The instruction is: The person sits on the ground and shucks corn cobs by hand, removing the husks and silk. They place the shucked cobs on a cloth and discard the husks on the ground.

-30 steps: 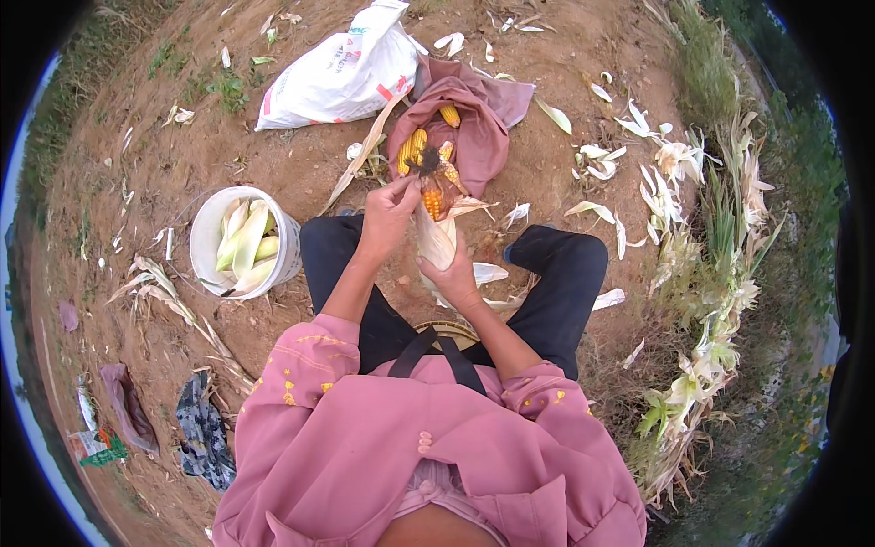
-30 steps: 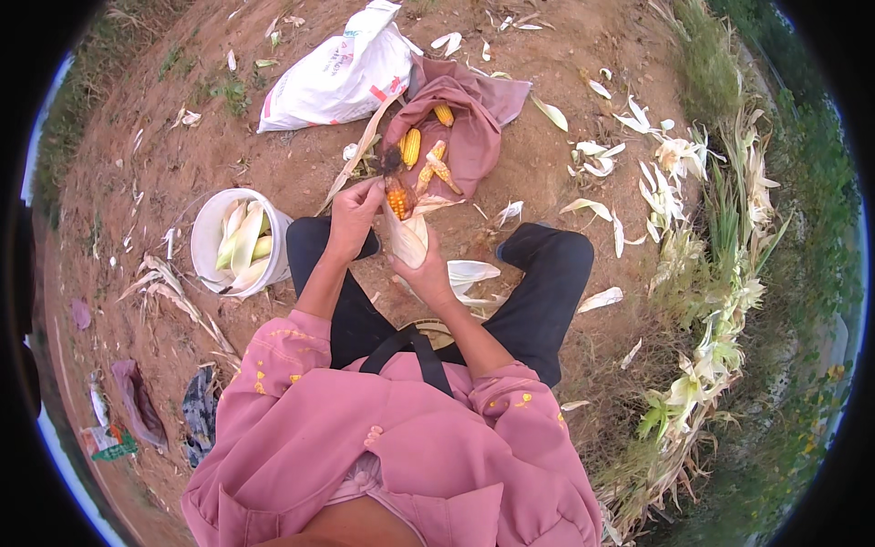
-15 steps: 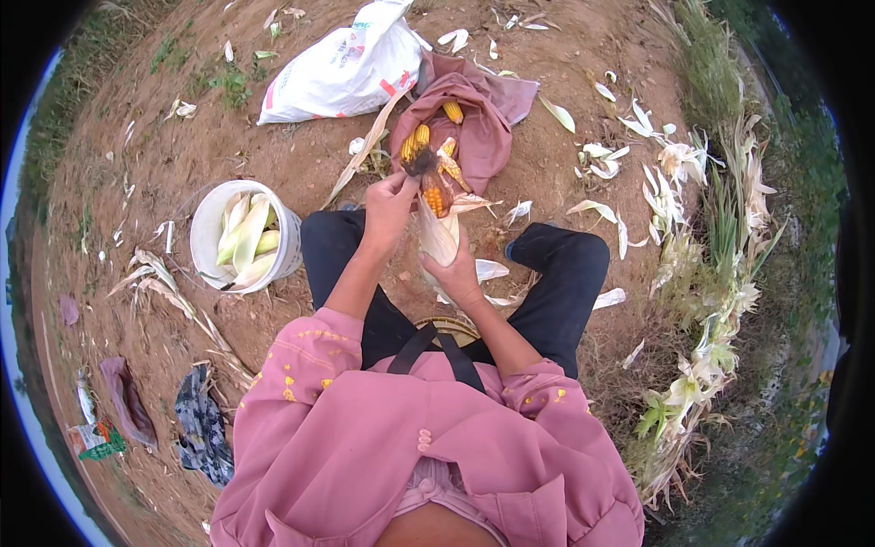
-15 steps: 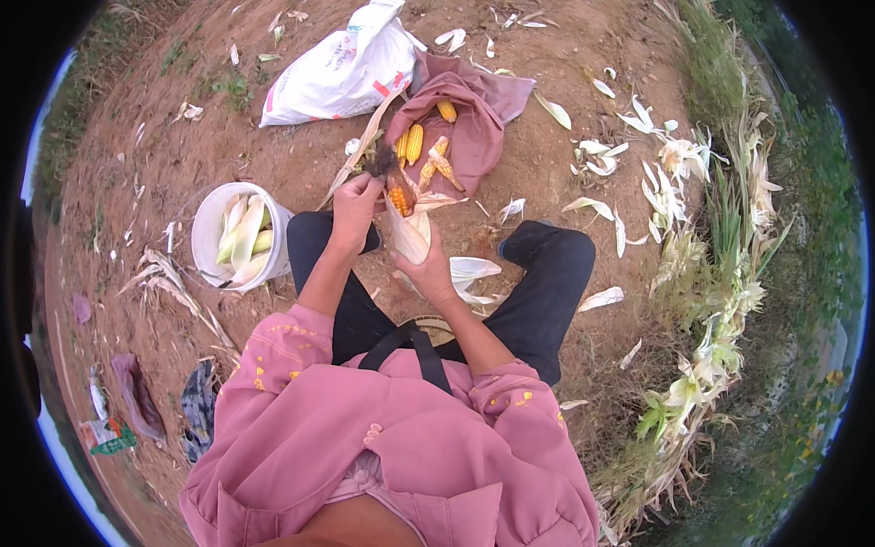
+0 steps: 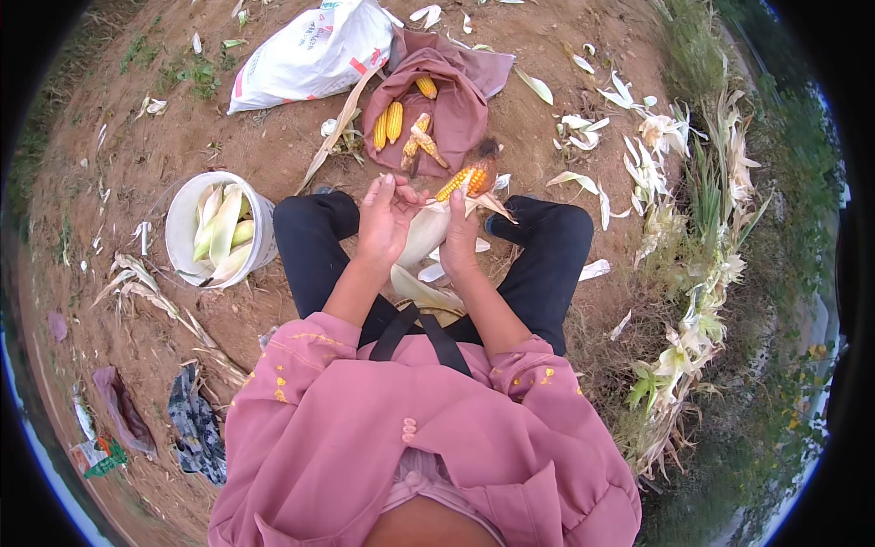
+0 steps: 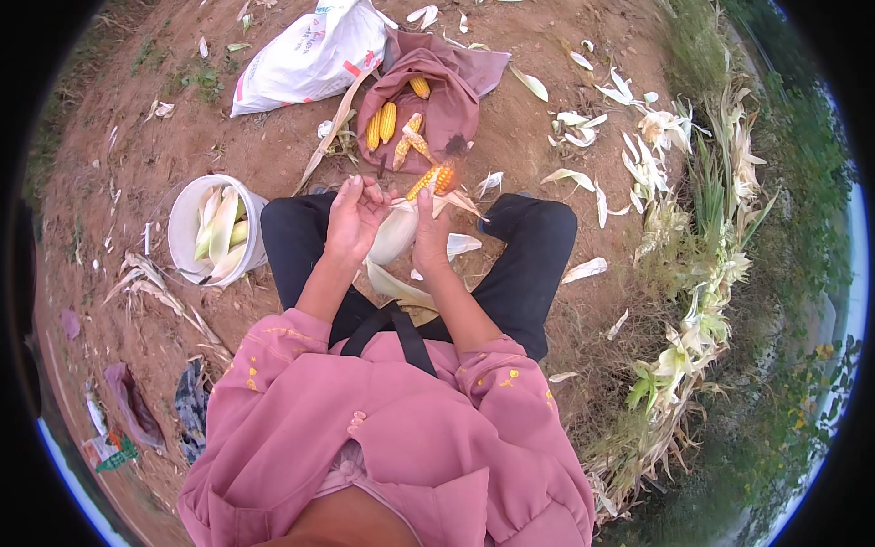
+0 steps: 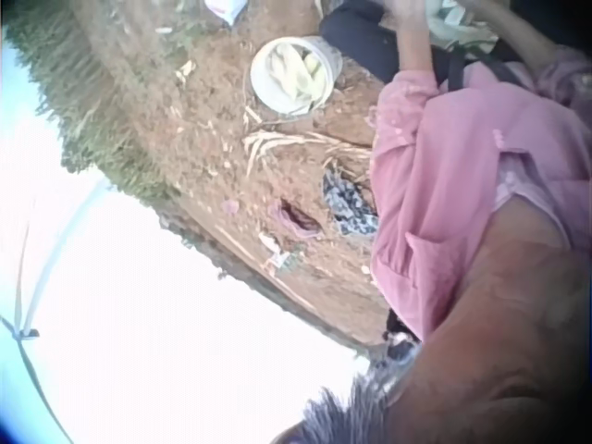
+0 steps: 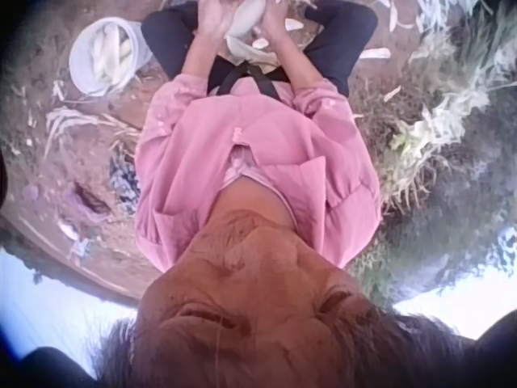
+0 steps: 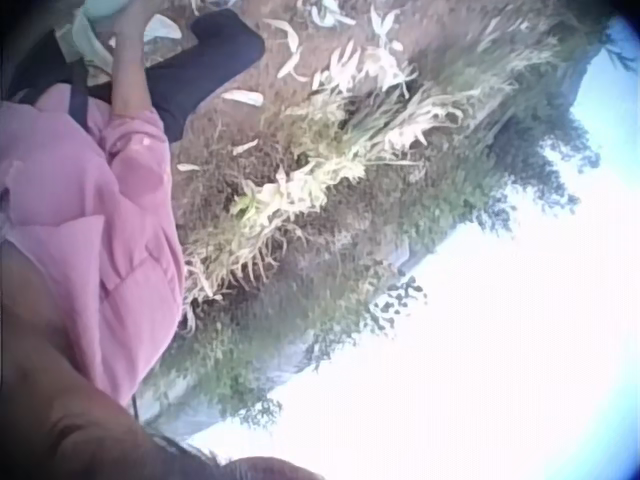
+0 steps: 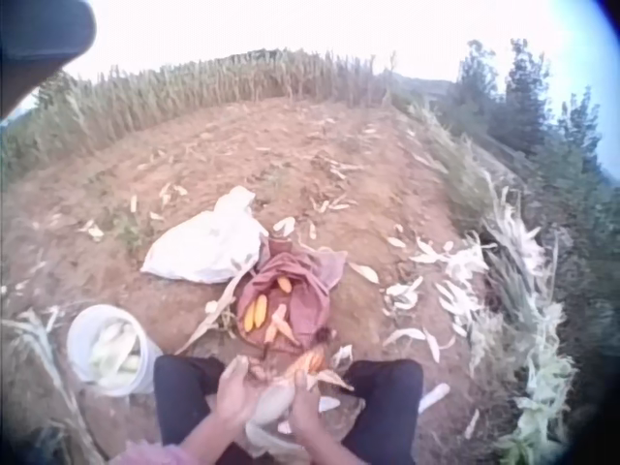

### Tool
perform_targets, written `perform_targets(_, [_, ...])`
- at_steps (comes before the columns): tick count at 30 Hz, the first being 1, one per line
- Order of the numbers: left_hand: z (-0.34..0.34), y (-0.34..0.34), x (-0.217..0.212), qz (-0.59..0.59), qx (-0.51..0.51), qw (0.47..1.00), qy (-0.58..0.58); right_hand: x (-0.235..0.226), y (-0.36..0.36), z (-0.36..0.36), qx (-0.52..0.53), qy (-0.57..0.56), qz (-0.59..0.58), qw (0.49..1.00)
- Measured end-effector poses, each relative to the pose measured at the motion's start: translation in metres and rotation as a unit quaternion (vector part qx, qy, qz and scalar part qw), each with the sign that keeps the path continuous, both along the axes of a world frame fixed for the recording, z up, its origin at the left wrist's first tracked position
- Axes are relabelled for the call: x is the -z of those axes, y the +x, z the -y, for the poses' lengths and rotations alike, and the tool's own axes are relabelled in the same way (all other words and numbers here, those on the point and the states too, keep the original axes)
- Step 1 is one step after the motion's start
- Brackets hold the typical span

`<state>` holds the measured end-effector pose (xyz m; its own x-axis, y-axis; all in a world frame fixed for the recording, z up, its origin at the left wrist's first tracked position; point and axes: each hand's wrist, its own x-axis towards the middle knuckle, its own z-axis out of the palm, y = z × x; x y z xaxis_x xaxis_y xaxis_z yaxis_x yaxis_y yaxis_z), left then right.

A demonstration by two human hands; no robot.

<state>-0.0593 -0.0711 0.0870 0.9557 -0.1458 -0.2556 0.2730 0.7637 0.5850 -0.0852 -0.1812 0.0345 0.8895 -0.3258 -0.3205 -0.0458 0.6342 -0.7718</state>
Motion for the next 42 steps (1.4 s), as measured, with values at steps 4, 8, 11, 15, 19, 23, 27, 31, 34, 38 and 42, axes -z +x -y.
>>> perform_targets(4, [-0.055, 0.001, 0.013, -0.025, -0.031, 0.998, 0.041, 0.001, 0.010, 0.030, 0.099, 0.064, -0.010, 0.993])
perform_targets(8, [-0.135, 0.000, 0.036, -0.060, -0.125, 0.984, 0.109, 0.021, 0.012, 0.085, 0.144, 0.156, 0.023, 0.977])
perform_targets(11, [-0.115, -0.004, 0.010, 0.004, -0.021, 0.910, 0.414, -0.003, 0.006, 0.100, 0.098, 0.159, 0.019, 0.982])
perform_targets(15, [-0.053, 0.000, -0.007, 0.151, 0.110, 0.858, 0.479, -0.027, 0.004, 0.082, -0.022, 0.141, 0.018, 0.990])
perform_targets(19, [0.000, 0.000, -0.009, 0.148, 0.286, 0.900, 0.294, -0.060, 0.008, 0.044, -0.128, 0.065, 0.046, 0.989])
perform_targets(23, [0.018, -0.004, -0.022, 0.168, 0.252, 0.894, 0.332, -0.073, 0.020, 0.031, -0.079, -0.157, 0.116, 0.978])
perform_targets(27, [0.009, -0.001, -0.011, 0.206, 0.189, 0.902, 0.329, -0.094, 0.031, 0.030, -0.095, 0.003, 0.119, 0.988])
perform_targets(31, [-0.003, 0.009, -0.009, 0.225, 0.169, 0.895, 0.346, -0.089, 0.048, 0.014, -0.028, 0.045, 0.070, 0.996])
perform_targets(34, [-0.009, 0.016, -0.006, 0.217, 0.137, 0.900, 0.352, -0.098, 0.054, 0.002, -0.015, 0.062, 0.054, 0.996])
perform_targets(38, [-0.022, 0.028, 0.004, 0.215, 0.132, 0.857, 0.450, -0.080, 0.063, -0.001, -0.029, -0.087, 0.004, 0.996])
perform_targets(42, [-0.033, 0.038, 0.030, 0.211, 0.187, 0.873, 0.398, -0.057, 0.064, -0.002, -0.048, -0.205, -0.037, 0.977])
